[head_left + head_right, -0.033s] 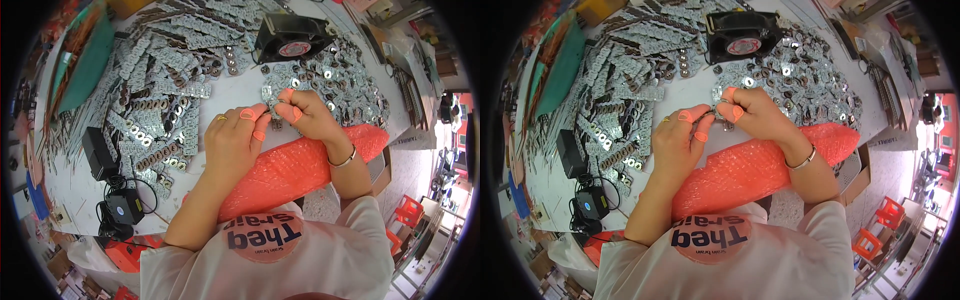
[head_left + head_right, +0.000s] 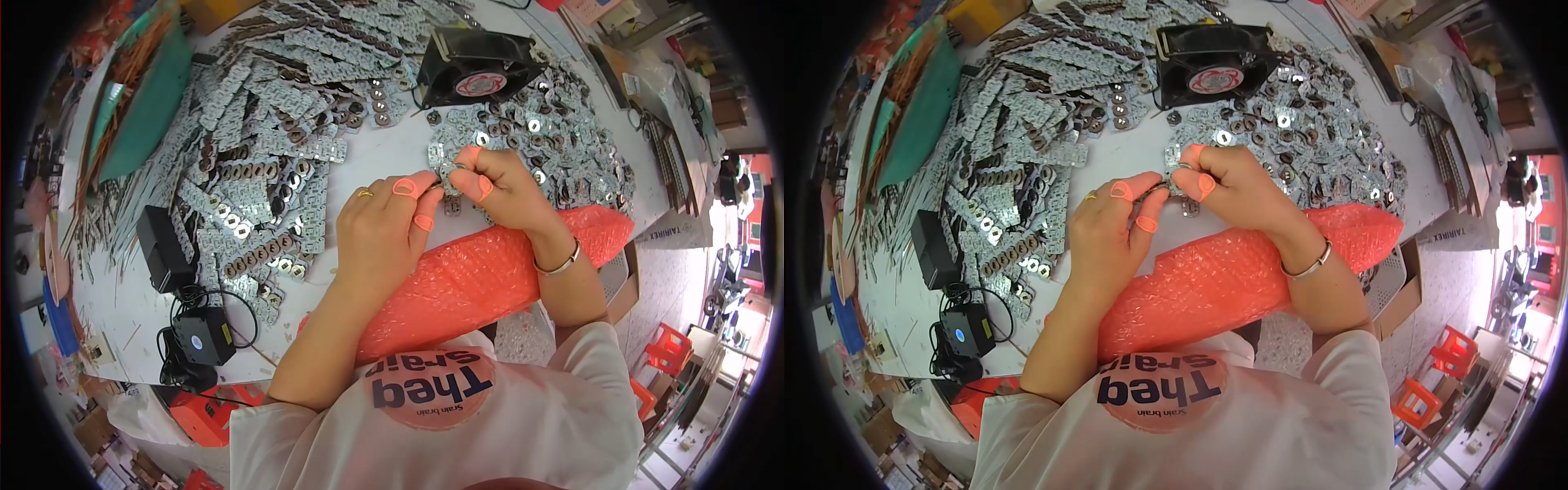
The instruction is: Manual assembly and inspection of small metal components at a factory workstation.
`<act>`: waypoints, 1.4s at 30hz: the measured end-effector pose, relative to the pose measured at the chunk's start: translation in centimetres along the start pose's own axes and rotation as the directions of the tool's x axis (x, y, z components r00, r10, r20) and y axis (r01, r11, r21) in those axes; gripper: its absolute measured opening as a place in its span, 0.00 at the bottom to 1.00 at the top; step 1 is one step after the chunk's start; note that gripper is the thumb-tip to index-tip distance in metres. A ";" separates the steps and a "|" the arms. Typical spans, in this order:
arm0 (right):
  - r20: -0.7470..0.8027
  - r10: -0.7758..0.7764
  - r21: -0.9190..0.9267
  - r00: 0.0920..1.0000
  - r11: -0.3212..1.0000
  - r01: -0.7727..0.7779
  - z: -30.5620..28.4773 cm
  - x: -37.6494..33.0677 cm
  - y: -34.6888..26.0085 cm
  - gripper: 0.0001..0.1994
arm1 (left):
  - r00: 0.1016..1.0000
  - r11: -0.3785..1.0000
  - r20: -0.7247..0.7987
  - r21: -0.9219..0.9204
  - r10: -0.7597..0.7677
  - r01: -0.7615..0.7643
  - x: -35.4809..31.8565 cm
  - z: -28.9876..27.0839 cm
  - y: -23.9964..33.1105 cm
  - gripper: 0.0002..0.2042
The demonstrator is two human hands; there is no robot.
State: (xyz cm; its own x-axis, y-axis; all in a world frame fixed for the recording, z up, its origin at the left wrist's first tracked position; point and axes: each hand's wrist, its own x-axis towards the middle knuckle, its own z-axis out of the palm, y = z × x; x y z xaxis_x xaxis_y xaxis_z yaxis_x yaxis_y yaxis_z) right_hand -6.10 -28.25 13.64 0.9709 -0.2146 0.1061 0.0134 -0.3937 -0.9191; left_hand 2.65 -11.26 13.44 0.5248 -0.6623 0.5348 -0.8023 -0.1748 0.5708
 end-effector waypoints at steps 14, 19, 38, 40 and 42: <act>-0.041 0.014 0.034 0.999 0.999 -0.012 0.3 -0.5 -1.1 0.11 | 0.992 0.998 -0.109 -0.012 0.062 -0.063 0.1 0.1 0.2 0.09; -0.114 0.021 0.163 0.993 0.987 -0.002 0.5 -0.7 -1.2 0.11 | 0.988 0.997 -0.142 -0.032 0.067 -0.072 0.6 0.4 0.0 0.10; 0.024 -0.013 -0.184 1.000 0.983 0.017 -1.7 -0.3 -1.8 0.10 | 0.995 0.944 0.018 -0.315 -0.096 0.097 0.5 0.3 -0.1 0.11; -0.048 -0.023 -0.252 0.999 0.968 0.010 -1.9 -0.5 -1.6 0.11 | 0.989 0.951 0.099 -0.278 -0.112 0.135 0.4 0.5 0.4 0.10; -0.058 0.041 -0.203 0.997 0.978 -0.052 -2.6 -0.7 -2.0 0.10 | 0.976 0.957 0.175 -0.234 -0.131 0.170 0.4 0.5 0.7 0.09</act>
State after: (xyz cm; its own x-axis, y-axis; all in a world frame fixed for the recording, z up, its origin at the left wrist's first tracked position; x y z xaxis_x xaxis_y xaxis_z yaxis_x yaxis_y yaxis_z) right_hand -7.45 -29.61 16.35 0.9551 -0.2822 0.0904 -0.0858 -0.5555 -0.8271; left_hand 2.14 -12.02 13.75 0.5670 -0.7510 0.3382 -0.6119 -0.1092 0.7834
